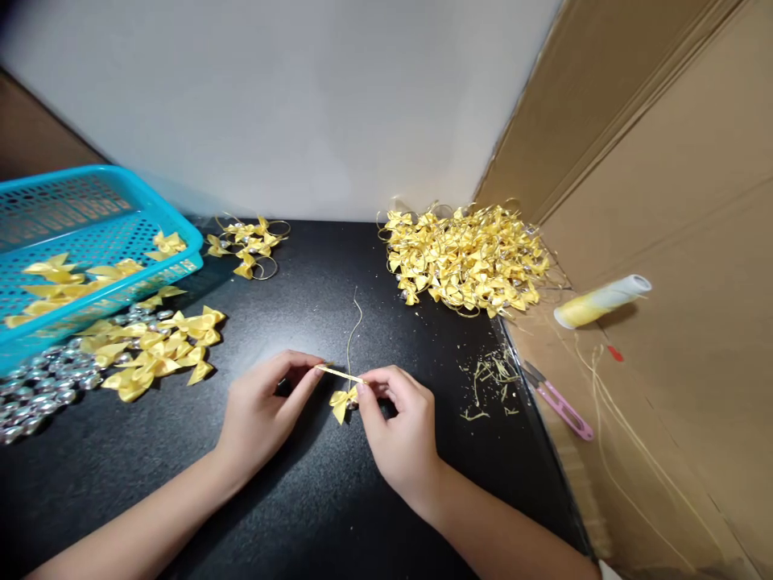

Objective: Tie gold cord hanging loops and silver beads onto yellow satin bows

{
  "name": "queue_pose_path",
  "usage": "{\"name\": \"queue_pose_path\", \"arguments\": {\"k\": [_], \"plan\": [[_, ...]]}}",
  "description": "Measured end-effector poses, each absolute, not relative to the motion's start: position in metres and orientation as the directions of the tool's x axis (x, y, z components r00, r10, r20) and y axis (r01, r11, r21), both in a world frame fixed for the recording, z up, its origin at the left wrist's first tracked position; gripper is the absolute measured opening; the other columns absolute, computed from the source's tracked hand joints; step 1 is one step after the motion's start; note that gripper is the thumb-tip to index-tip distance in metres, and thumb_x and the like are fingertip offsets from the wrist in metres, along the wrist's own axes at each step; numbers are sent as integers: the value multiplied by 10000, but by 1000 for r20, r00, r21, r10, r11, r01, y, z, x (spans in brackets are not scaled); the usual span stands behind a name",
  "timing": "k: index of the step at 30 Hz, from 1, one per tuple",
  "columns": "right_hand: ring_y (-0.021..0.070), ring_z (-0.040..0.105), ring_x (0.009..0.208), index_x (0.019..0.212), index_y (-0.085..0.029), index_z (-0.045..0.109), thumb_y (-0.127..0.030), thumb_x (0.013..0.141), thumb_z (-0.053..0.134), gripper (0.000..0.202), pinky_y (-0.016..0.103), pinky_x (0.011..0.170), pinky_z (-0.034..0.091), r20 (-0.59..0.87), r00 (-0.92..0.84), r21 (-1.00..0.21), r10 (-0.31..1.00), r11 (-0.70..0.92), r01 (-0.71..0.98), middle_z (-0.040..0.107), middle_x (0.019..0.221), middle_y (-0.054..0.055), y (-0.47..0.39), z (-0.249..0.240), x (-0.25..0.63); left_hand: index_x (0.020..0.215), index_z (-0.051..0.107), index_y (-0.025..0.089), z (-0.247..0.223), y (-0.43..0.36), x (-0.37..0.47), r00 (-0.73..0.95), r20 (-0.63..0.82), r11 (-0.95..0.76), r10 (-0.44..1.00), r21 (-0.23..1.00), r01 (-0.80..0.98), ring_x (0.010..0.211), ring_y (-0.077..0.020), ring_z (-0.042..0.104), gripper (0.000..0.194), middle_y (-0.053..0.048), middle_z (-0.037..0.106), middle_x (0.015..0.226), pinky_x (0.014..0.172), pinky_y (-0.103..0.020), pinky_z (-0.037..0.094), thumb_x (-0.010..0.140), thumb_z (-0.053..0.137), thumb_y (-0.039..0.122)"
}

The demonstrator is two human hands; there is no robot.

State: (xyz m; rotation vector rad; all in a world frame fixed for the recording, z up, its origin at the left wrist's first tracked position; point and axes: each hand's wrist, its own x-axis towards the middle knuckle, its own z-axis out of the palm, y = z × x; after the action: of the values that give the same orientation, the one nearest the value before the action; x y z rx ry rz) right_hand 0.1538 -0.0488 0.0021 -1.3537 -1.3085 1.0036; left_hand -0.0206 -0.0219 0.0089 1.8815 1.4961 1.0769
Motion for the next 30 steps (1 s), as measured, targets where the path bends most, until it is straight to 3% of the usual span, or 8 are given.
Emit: {"name": "queue_pose_path", "arguments": {"k": [4, 7, 10, 13, 23, 30], "plan": [[166, 671, 732, 835, -203, 652, -124, 838, 614, 87, 293, 699, 561, 199, 48, -940, 979, 177, 290, 675, 783, 28, -50, 0, 154, 804, 700, 166, 8, -24, -18, -6, 156, -136, 988, 881, 453, 652, -155, 671, 82, -31, 735, 737, 637, -257, 523, 812, 639, 221], [154, 667, 709, 802, -203, 637, -91, 813, 626, 113, 273, 669, 557, 237, 49, -939, 970, 216, 267, 672, 761, 16, -52, -1, 151, 785, 689, 162, 9, -28, -10, -78, -60, 72, 995, 984, 164, 651, -149, 684, 96, -26, 740, 714, 628, -239, 542, 773, 700, 257], [145, 673, 695, 779, -203, 627, -67, 800, 631, 138, 261, 660, 559, 221, 45, -956, 974, 207, 206, 674, 747, 7, -54, -1, 147, 736, 671, 151, 11, -32, -3, -66, -239, 230, 969, 965, -122, 637, -134, 692, 158, -23, 743, 678, 622, -210, 555, 719, 770, 273], [137, 667, 700, 788, -206, 625, -64, 811, 628, 144, 251, 666, 556, 247, 41, -956, 968, 237, 171, 667, 744, 1, -56, -2, 146, 698, 662, 146, 13, -37, 0, -37, -284, 265, 958, 928, -263, 667, -124, 709, 181, -30, 762, 712, 660, -194, 568, 696, 807, 255], [110, 642, 710, 869, -241, 594, -55, 832, 610, 190, 221, 683, 536, 304, 48, -939, 952, 291, 182, 659, 769, -29, -62, -4, 148, 691, 675, 141, 12, -37, 0, -63, -295, 260, 953, 910, -324, 660, -107, 714, 174, -22, 769, 705, 636, -154, 566, 674, 831, 217], [114, 633, 681, 844, -232, 597, -86, 833, 621, 148, 224, 658, 531, 241, 74, -957, 968, 225, 184, 647, 735, -29, -61, -7, 147, 680, 675, 142, 11, -39, 1, -47, -294, 264, 955, 910, -319, 675, -111, 722, 169, -26, 775, 710, 644, -152, 568, 668, 835, 197]]}}
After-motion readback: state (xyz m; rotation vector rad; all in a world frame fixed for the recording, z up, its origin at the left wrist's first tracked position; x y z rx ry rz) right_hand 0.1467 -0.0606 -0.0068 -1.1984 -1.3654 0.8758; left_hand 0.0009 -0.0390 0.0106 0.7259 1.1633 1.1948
